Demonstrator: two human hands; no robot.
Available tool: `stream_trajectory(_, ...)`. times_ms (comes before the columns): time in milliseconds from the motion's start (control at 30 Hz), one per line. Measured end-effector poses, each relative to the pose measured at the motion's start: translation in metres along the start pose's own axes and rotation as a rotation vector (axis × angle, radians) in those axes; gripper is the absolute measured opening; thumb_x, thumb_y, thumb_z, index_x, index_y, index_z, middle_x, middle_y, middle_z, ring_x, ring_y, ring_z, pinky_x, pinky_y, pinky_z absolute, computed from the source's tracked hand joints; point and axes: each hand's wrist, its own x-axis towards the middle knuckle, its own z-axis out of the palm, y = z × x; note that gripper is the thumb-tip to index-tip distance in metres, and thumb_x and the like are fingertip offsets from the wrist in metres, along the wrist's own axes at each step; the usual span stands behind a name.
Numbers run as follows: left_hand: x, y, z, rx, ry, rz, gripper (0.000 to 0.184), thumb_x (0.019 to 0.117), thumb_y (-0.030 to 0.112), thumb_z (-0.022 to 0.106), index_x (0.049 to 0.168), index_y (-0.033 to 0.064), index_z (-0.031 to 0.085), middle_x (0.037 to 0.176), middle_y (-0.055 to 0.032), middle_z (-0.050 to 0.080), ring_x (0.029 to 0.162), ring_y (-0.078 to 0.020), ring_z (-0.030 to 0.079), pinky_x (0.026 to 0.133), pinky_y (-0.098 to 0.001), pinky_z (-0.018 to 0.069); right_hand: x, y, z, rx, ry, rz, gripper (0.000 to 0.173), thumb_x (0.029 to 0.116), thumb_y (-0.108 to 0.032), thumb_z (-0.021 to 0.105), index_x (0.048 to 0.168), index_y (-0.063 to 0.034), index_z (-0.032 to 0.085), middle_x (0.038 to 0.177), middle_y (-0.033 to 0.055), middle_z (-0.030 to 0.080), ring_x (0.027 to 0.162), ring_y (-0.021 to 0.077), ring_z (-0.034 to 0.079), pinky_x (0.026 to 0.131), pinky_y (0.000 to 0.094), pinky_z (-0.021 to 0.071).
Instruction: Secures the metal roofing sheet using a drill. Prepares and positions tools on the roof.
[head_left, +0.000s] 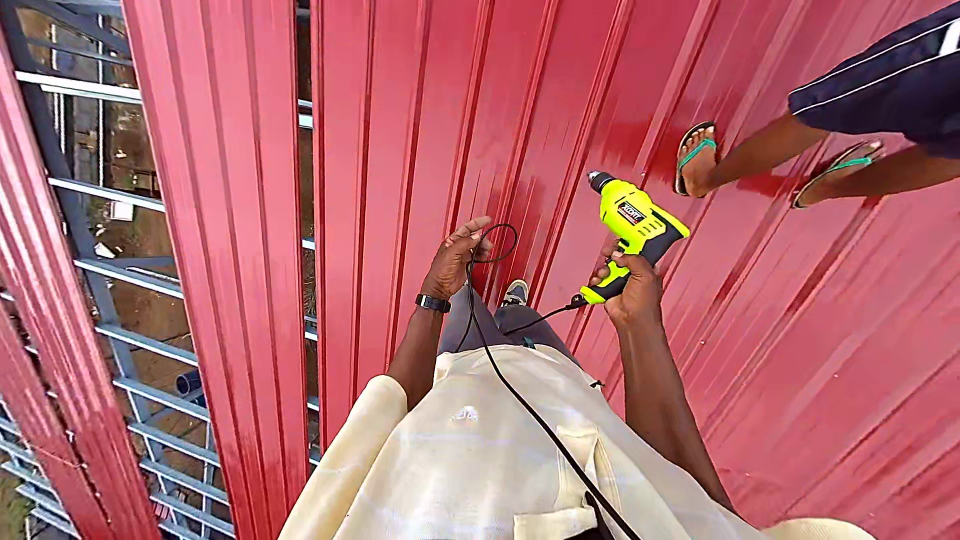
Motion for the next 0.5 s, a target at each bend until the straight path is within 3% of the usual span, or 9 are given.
stream_trajectory(67, 0.000, -0.003, -0.003, 0.057, 0.011, 0.000, 0.039, 0.1075, 0.025, 0.045, 0.144, 0.0177, 0.056, 0.099, -0.0112, 0.070, 0.080, -0.0157, 0.067, 0.079, -0.0322, 0.0576, 0.002, 0.004, -0.005, 0.006, -0.004, -0.016, 0.023, 0.0988, -0.012, 0.055, 0.121, -0.0082, 0.059, 0.101, 0.0111, 0.069, 0.057, 0.0179, 0.062, 0.050, 0.0357, 0.0574)
stream_trajectory(133, 0.014, -0.009, -0.015, 0.133, -0.007, 0.041, 0.040, 0.1079, 0.016, 0.044, 0.145, 0.0051, 0.053, 0.109, -0.0197, 0.072, 0.097, -0.0251, 0.071, 0.093, -0.0413, 0.0569, 0.005, 0.008, -0.009, 0.003, -0.001, -0.018, 0.026, 0.0974, -0.011, 0.057, 0.123, -0.0087, 0.058, 0.103, 0.0113, 0.069, 0.059, 0.0181, 0.062, 0.052, 0.0361, 0.0573)
stream_trajectory(200, 0.016, -0.011, -0.023, 0.263, -0.005, 0.042, 0.040, 0.1071, 0.012, 0.047, 0.144, -0.0007, 0.052, 0.110, -0.0223, 0.073, 0.102, -0.0285, 0.071, 0.096, -0.0436, 0.0553, 0.002, 0.010, -0.012, -0.017, 0.012, -0.013, 0.026, 0.0964, -0.012, 0.058, 0.123, -0.0090, 0.058, 0.104, 0.0111, 0.069, 0.059, 0.0180, 0.062, 0.052, 0.0356, 0.0572)
stream_trajectory(300, 0.013, -0.006, -0.024, 0.349, -0.028, -0.050, 0.042, 0.1063, 0.012, 0.049, 0.147, 0.0021, 0.049, 0.108, -0.0205, 0.073, 0.096, -0.0256, 0.071, 0.088, -0.0400, 0.0582, 0.002, 0.008, -0.009, -0.028, 0.026, -0.017, 0.026, 0.0961, -0.011, 0.059, 0.122, -0.0097, 0.058, 0.102, 0.0102, 0.068, 0.058, 0.0176, 0.061, 0.052, 0.0359, 0.0574)
stream_trajectory(433, -0.013, -0.017, -0.014, 0.416, -0.073, -0.245, 0.038, 0.1070, 0.019, 0.053, 0.145, 0.0163, 0.053, 0.100, -0.0137, 0.073, 0.081, -0.0197, 0.069, 0.070, -0.0342, 0.0572, -0.002, 0.018, -0.014, -0.051, 0.073, 0.016, 0.022, 0.0975, -0.013, 0.059, 0.120, -0.0087, 0.060, 0.096, 0.0095, 0.069, 0.057, 0.0176, 0.062, 0.051, 0.0355, 0.0580)
stream_trajectory(500, -0.007, -0.045, -0.021, 0.487, -0.160, -0.295, 0.033, 0.1027, 0.017, 0.059, 0.134, 0.0072, 0.061, 0.098, -0.0124, 0.074, 0.081, -0.0191, 0.070, 0.072, -0.0354, 0.0591, -0.002, 0.024, -0.019, -0.043, 0.089, 0.055, 0.025, 0.0969, -0.011, 0.059, 0.121, -0.0054, 0.056, 0.095, 0.0117, 0.068, 0.057, 0.0184, 0.063, 0.051, 0.0359, 0.0582)
